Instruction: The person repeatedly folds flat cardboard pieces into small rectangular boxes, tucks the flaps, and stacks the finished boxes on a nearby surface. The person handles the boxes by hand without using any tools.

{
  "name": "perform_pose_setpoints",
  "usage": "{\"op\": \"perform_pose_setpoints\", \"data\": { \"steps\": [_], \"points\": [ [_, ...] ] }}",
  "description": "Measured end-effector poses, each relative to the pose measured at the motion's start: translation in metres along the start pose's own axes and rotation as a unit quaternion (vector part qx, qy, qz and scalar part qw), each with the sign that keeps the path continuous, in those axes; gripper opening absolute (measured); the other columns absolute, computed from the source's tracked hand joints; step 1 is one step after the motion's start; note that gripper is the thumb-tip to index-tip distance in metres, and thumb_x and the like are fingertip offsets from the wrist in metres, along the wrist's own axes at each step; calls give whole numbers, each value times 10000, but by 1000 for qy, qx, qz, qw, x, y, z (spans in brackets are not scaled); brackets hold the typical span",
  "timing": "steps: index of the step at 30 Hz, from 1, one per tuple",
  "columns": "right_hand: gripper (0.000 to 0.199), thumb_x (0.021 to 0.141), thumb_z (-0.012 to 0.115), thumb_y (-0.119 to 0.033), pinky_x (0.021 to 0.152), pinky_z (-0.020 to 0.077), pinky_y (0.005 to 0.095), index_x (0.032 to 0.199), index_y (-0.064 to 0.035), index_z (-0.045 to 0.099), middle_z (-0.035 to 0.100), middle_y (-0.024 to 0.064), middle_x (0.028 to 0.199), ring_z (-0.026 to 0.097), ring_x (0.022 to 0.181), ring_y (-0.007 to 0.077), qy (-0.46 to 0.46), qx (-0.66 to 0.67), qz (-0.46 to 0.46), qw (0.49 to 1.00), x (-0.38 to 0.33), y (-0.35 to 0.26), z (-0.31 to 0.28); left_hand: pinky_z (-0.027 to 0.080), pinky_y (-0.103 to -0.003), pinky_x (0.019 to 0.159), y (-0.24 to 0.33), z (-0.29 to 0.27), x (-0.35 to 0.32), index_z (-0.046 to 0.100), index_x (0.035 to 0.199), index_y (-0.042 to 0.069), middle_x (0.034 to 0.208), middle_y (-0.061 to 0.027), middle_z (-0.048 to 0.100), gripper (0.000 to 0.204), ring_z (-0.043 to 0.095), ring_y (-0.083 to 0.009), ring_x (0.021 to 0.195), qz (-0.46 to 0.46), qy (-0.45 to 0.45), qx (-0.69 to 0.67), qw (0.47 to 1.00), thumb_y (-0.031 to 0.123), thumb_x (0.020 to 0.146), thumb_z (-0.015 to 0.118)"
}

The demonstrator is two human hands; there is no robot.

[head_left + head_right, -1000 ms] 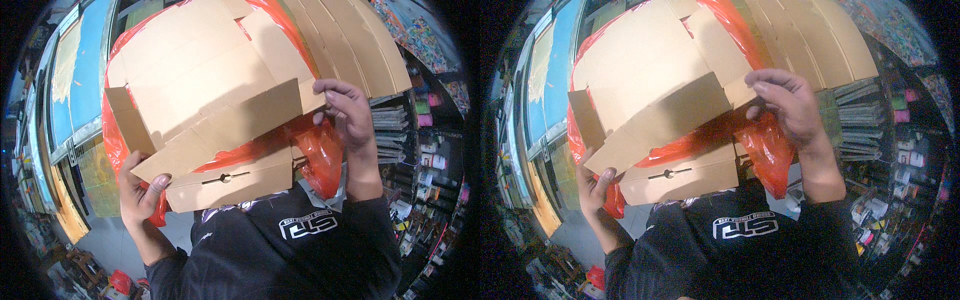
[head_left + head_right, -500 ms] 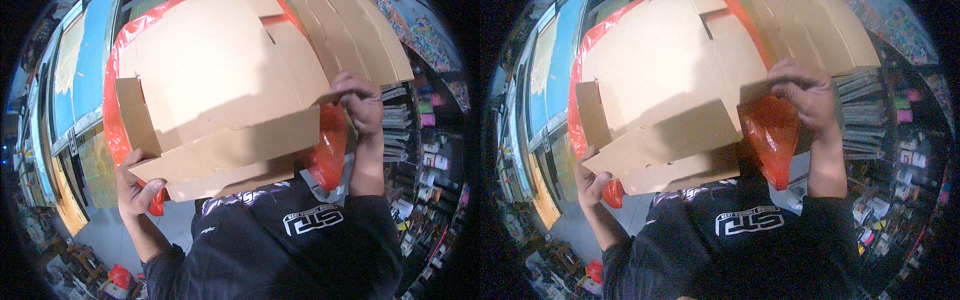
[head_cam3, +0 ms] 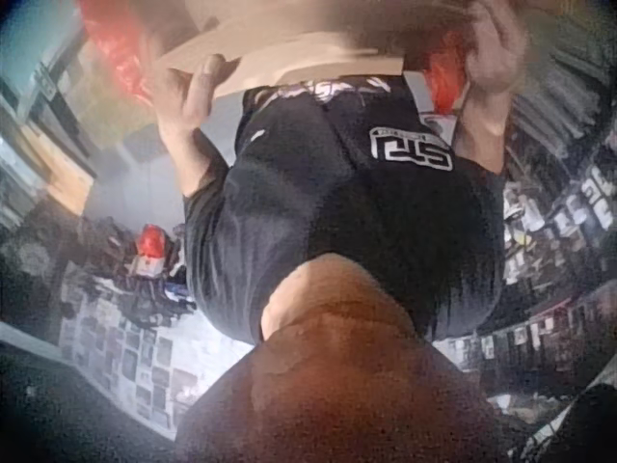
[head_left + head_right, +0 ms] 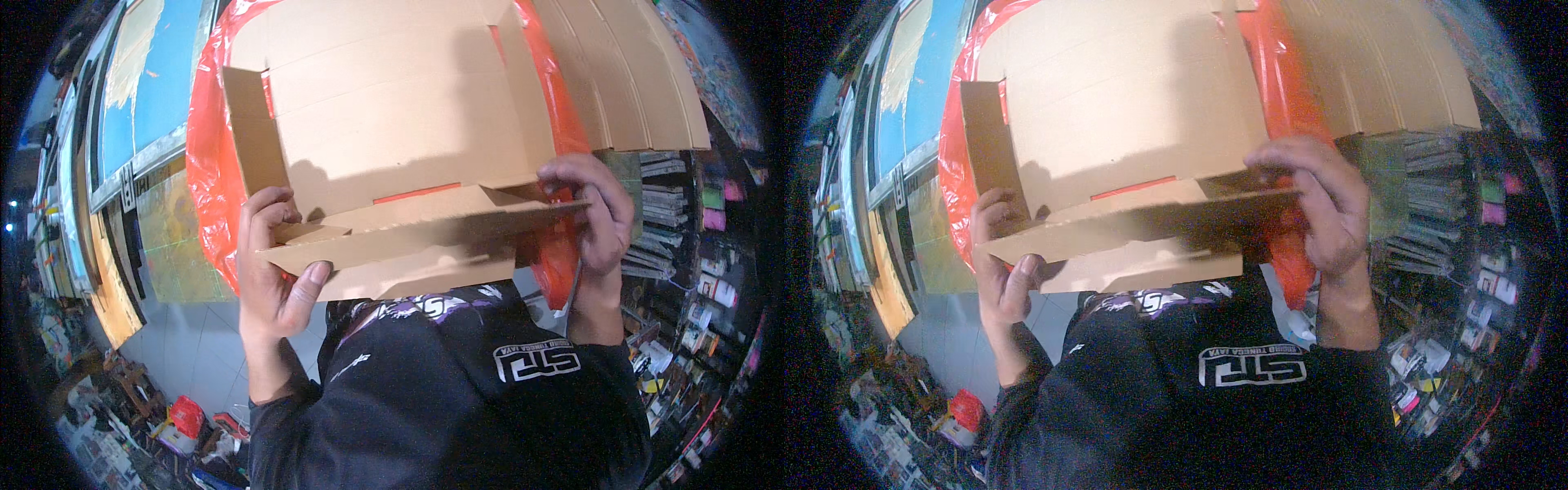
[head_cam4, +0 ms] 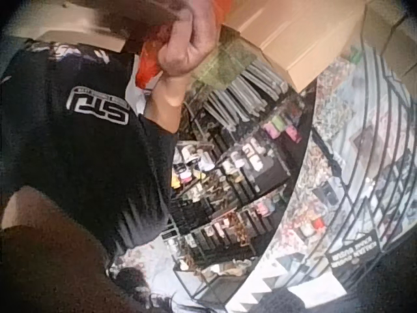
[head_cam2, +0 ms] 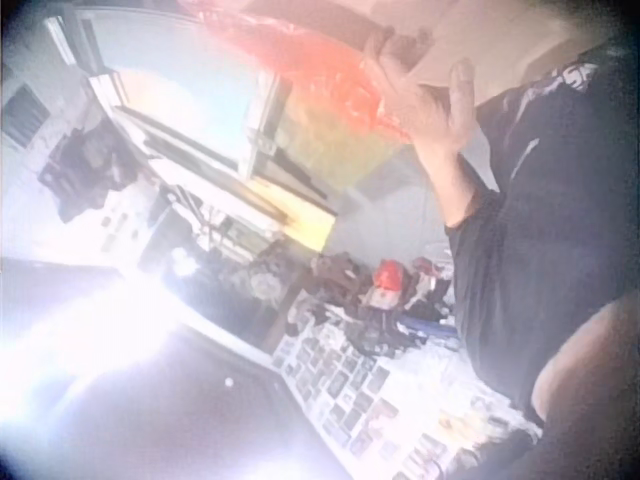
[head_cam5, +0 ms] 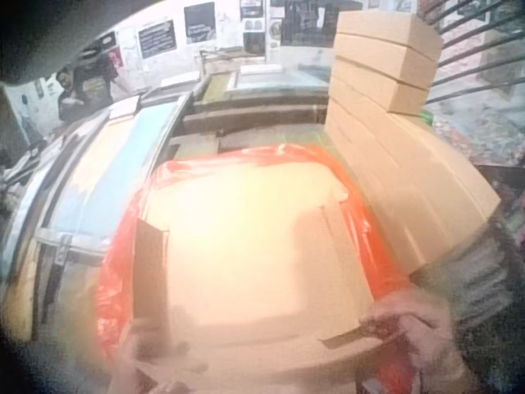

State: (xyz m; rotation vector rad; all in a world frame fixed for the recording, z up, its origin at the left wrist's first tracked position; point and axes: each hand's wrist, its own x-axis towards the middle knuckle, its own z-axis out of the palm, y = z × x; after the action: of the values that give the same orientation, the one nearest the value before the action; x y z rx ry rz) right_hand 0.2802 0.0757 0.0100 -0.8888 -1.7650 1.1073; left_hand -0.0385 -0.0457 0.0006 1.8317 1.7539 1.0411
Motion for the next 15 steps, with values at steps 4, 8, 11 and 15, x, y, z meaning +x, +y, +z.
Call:
{"op": "perform_pose_setpoints", "data": {
  "steps": [4,8,11,15],
  "points": [
    [508,900,478,-439,780,486,355,967,37,645,658,153,959,623,867,265,-1,-18,-61,998,-8,5,5,304,-448,1027,-8,23,-16,365,1241,-50,1273,-276,392,753,403,-382,1209,33,130,-19,991,339,692,704],
    [486,793,689,-423,662,495,317,977,24,646,645,142,873,618,762,233,-6,-143,-75,987,-13,5,2,324,-472,1053,-10,43,-32,230,1346,-55,1315,-279,388,928,420,-417,1245,26,249,-98,963,400,726,749],
    [363,733,750,-216,649,494,325,1013,-9,645,625,131,869,602,728,237,39,-65,-74,994,-22,9,9,406,-469,1007,-12,45,-40,225,1354,-33,1317,-275,417,874,491,-431,1182,18,271,-98,957,438,794,703],
    [362,706,742,-145,723,491,351,1043,-45,652,603,152,946,590,833,267,7,-184,-131,974,-26,16,2,409,-450,988,-14,47,-42,361,1316,-20,1302,-287,457,657,510,-419,1161,69,248,-36,966,358,861,647]
  ]
}}
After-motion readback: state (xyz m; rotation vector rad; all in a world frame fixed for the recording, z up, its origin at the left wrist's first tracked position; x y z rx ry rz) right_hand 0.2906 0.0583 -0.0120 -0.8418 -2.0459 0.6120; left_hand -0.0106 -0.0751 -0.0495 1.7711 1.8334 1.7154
